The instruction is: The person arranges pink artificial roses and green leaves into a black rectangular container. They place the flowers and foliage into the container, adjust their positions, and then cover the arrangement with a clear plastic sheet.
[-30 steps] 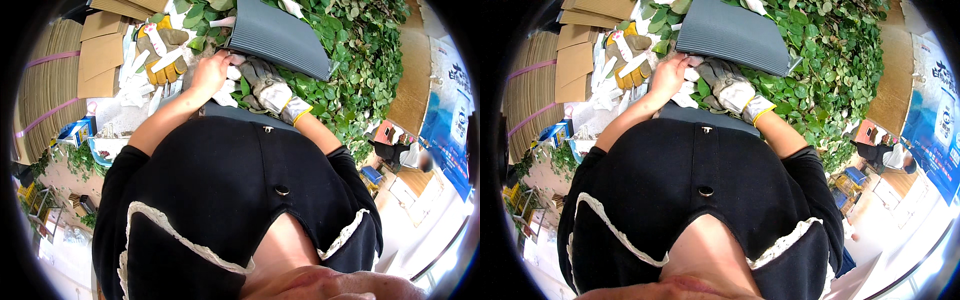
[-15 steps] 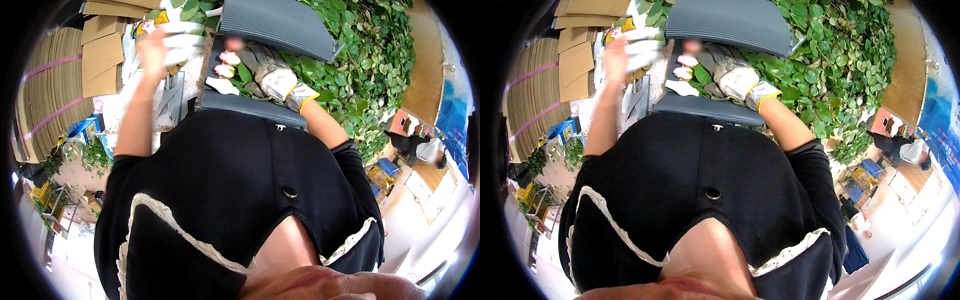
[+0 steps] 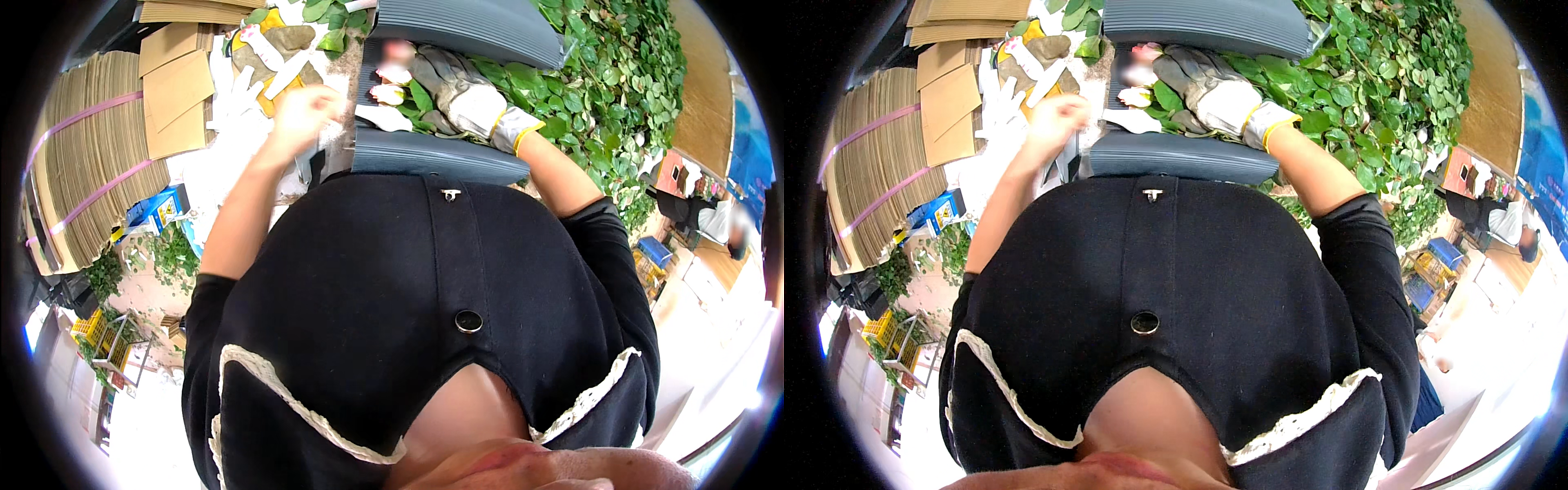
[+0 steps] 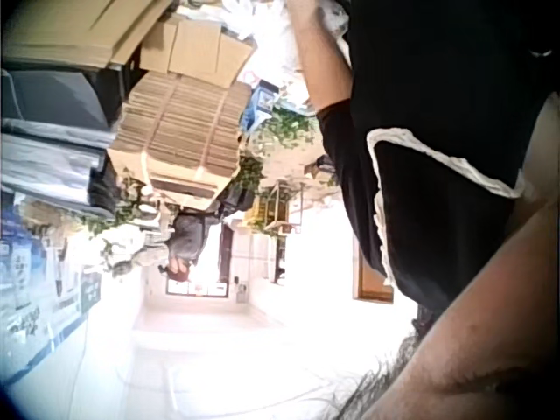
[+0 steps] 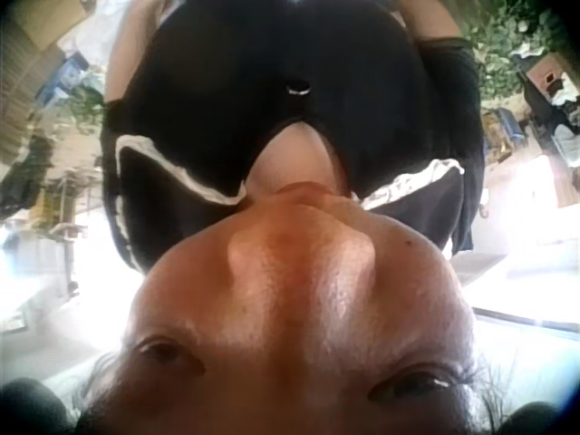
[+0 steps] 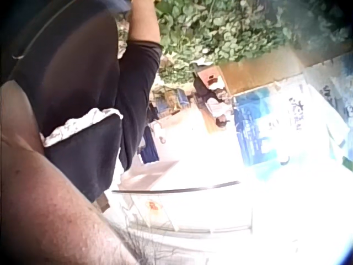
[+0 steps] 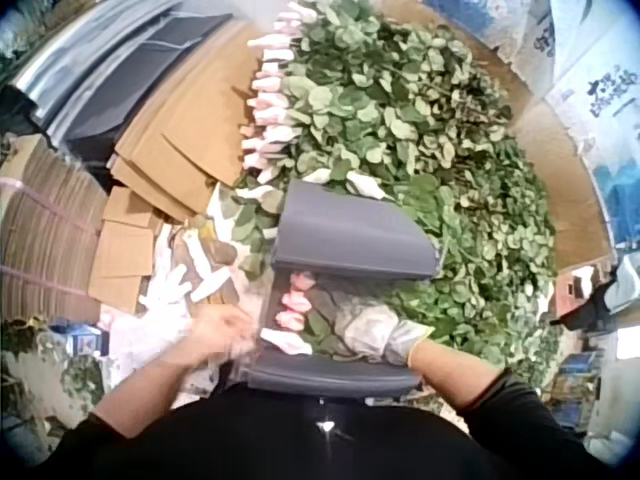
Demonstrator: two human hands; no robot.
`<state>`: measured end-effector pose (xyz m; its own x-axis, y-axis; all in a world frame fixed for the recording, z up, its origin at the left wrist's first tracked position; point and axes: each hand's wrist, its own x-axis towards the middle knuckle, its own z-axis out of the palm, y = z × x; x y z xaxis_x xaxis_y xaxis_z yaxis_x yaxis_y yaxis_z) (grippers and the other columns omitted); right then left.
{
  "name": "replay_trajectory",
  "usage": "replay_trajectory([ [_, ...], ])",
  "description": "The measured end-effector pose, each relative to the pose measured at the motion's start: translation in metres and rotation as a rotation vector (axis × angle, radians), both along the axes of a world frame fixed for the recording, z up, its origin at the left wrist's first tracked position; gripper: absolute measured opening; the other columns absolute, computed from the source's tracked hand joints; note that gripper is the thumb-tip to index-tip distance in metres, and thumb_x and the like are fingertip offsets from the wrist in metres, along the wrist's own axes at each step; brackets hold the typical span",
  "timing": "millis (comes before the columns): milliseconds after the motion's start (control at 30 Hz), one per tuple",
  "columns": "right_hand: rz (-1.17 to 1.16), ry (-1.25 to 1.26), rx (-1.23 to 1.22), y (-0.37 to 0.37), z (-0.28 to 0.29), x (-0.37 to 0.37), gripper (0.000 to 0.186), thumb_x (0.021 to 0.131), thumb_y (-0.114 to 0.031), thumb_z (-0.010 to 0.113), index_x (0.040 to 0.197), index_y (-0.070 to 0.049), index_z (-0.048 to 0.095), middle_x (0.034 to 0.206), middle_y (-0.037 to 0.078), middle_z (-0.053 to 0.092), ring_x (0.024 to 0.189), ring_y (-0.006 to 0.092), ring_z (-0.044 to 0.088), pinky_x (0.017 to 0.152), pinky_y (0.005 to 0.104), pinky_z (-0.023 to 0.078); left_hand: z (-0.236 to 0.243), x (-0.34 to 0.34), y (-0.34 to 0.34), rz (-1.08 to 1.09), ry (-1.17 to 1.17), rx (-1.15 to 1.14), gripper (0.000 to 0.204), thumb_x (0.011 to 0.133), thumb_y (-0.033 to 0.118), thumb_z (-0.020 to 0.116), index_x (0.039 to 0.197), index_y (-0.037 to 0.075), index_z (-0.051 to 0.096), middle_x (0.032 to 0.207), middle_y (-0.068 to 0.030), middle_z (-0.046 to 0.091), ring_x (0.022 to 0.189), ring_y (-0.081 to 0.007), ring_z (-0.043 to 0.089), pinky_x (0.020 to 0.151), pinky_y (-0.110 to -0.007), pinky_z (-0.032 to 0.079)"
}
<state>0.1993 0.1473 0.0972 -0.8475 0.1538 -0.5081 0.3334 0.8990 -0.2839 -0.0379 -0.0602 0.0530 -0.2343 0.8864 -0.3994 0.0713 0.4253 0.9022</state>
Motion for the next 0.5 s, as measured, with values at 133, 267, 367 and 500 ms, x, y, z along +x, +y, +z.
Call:
replay_trajectory([
  [133, -0.048, -0.011, -0.066, -0.006, 0.02, -0.013, 0.062, 0.083, -0.029, 0.064, 0.137, -0.006, 0.044, 0.127, 0.021, 0.054, 0.118, 0.0344, 0.052, 0.101, 0.0392, 0.042, 0.011, -0.067, -0.028, -0.103, 0.264, -0.135, 0.013, 0.09, 0.012, 0.066, 0.094, 0.0, 0.067, 0.08, -0.0041, 0.068, 0.072, -0.0095, 0.062, 0.07, -0.025, 0.052],
  [267, 0.042, 0.125, -0.005, -0.003, -0.029, 0.007, 0.038, 0.087, -0.025, 0.054, 0.116, -0.001, 0.057, 0.102, 0.02, 0.062, 0.095, 0.0354, 0.06, 0.084, 0.0419, 0.048, 0.015, 0.013, 0.014, -0.214, -0.03, 0.072, 0.016, 0.09, 0.013, 0.067, 0.099, 0.0, 0.066, 0.079, -0.0033, 0.066, 0.07, -0.0088, 0.061, 0.067, -0.025, 0.05],
  [367, 0.076, 0.185, -0.045, 0.005, -0.037, 0.019, 0.032, 0.089, -0.022, 0.049, 0.104, 0.003, 0.064, 0.094, 0.022, 0.067, 0.085, 0.0365, 0.066, 0.076, 0.0425, 0.052, 0.019, 0.025, 0.013, -0.17, -0.076, -0.028, 0.015, 0.091, 0.009, 0.064, 0.103, 0.0, 0.068, 0.082, -0.004, 0.068, 0.071, -0.0084, 0.06, 0.064, -0.022, 0.049],
  [500, 0.068, 0.259, -0.052, 0.002, -0.028, 0.018, 0.041, 0.085, -0.023, 0.058, 0.117, 0.002, 0.056, 0.108, 0.023, 0.062, 0.096, 0.0373, 0.062, 0.085, 0.0421, 0.049, 0.017, -0.046, -0.014, -0.023, 0.018, -0.064, 0.019, 0.091, 0.008, 0.063, 0.107, 0.001, 0.071, 0.084, -0.007, 0.072, 0.076, -0.0122, 0.067, 0.074, -0.027, 0.054],
])
